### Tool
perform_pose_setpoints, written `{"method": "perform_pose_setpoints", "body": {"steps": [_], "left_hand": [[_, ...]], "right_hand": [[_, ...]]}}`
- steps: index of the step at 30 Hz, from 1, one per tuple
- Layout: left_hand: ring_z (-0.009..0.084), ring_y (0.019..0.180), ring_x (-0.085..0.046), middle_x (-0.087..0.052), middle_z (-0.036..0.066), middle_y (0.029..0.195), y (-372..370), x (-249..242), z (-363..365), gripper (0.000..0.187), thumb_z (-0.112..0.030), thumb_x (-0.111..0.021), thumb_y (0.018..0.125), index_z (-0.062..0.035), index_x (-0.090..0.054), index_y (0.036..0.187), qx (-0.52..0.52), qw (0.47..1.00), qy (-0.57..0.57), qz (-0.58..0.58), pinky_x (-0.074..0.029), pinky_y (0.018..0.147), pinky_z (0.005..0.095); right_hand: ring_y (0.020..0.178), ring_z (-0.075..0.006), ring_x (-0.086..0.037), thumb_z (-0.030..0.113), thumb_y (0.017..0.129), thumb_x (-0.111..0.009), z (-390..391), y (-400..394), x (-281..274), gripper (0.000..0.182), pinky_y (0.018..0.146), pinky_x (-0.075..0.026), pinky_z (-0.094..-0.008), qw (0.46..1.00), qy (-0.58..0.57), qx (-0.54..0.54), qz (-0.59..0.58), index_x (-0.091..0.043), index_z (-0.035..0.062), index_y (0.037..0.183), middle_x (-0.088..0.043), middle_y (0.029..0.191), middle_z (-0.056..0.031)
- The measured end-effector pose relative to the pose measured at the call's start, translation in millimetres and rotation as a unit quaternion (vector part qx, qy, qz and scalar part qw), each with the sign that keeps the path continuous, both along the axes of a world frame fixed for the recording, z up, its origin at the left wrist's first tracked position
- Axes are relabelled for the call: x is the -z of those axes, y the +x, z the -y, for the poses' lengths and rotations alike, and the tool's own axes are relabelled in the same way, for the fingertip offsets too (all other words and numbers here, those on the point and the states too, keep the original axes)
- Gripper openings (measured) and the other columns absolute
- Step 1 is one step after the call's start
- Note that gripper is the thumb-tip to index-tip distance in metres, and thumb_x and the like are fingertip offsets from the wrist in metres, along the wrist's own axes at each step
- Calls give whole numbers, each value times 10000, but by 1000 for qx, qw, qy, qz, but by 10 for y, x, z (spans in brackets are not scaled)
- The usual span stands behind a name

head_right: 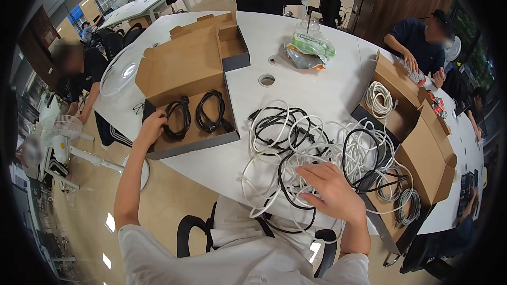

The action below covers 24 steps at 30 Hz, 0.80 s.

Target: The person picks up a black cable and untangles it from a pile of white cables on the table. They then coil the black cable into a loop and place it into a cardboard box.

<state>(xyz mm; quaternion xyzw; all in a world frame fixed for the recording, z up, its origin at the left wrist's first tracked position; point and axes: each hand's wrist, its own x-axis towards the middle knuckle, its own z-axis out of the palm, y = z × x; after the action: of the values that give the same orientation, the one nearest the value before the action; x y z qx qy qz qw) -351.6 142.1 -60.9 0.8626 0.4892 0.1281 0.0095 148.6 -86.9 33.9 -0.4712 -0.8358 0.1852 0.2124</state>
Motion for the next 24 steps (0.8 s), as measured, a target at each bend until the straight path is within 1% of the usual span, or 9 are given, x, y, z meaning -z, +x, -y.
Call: {"method": "perform_pose_setpoints", "body": {"steps": [4, 6, 9, 12, 17, 19, 21, 23, 24], "left_hand": [[351, 993, -570, -566, 158, 1072, -38, 65, -49, 341, 119, -647, 590, -7, -637, 907, 18, 997, -57, 51, -469, 874, 382], [368, 1019, -562, -587, 178, 1051, -79, 21, -95, 442, 103, -649, 592, -20, -618, 1016, 43, 994, -77, 58, -460, 895, 386], [369, 1208, -493, -579, 193, 1205, -20, -165, -53, 532, 97, -660, 632, -25, -574, 1143, 9, 986, -140, 91, -400, 1010, 383], [346, 1264, -460, -564, 176, 1258, 349, -448, 147, 473, 98, -622, 700, -6, -561, 1157, -26, 995, -24, 94, -372, 1029, 403], [328, 1142, -559, -609, 173, 1185, 1668, -1021, 596, 341, 28, -589, 781, 9, -590, 1121, 46, 979, -27, 198, -414, 975, 352], [302, 979, -633, -660, 161, 1050, 2242, -1161, 756, 328, -58, -637, 785, 17, -601, 1103, 72, 973, -84, 201, -475, 849, 345], [339, 928, -646, -660, 195, 1007, 2672, -956, 728, 470, -247, -701, 800, 9, -571, 1172, 129, 968, -77, 202, -502, 766, 380], [350, 946, -634, -656, 211, 1045, 3117, -799, 714, 545, -239, -695, 808, 15, -507, 1252, 92, 986, -69, 124, -494, 815, 352], [312, 887, -652, -664, 199, 1015, 3271, -600, 572, 517, -216, -670, 829, 20, -498, 1257, 101, 989, -62, 89, -509, 768, 338]], "right_hand": [[1055, -333, -559, 127, 728, -727, 41, 19, 3, 517, 941, -409, -392, 1000, 12, -4, -11, -560, 9, 1204, -577, 1183, -151], [1057, -331, -560, 113, 748, -714, 105, 69, 18, 485, 932, -423, -393, 999, 9, 9, -40, -562, 9, 1197, -582, 1169, -148], [1026, -323, -580, 36, 756, -692, 216, 226, 48, 417, 868, -473, -374, 993, 19, 55, -107, -586, 11, 1159, -593, 1154, -143], [992, -308, -595, 10, 752, -677, 374, 429, 39, 344, 857, -476, -374, 979, 43, 135, -150, -624, 8, 1093, -618, 1094, -129], [861, -261, -606, -74, 737, -586, 520, 632, 124, 180, 770, -461, -317, 921, 163, 294, -195, -639, -9, 896, -645, 927, -125], [848, -266, -604, -75, 739, -597, 558, 655, 187, 186, 765, -462, -323, 909, 172, 326, -195, -645, 2, 901, -647, 908, -113], [840, -269, -604, -76, 739, -604, 605, 669, 198, 192, 757, -463, -326, 907, 178, 334, -184, -648, 7, 906, -648, 897, -109], [837, -268, -604, -76, 735, -609, 654, 666, 185, 200, 746, -465, -328, 916, 181, 318, -162, -648, 9, 912, -647, 895, -111], [834, -268, -604, -71, 735, -615, 684, 659, 185, 199, 741, -466, -328, 920, 172, 315, -161, -649, 11, 914, -647, 895, -112]]}}
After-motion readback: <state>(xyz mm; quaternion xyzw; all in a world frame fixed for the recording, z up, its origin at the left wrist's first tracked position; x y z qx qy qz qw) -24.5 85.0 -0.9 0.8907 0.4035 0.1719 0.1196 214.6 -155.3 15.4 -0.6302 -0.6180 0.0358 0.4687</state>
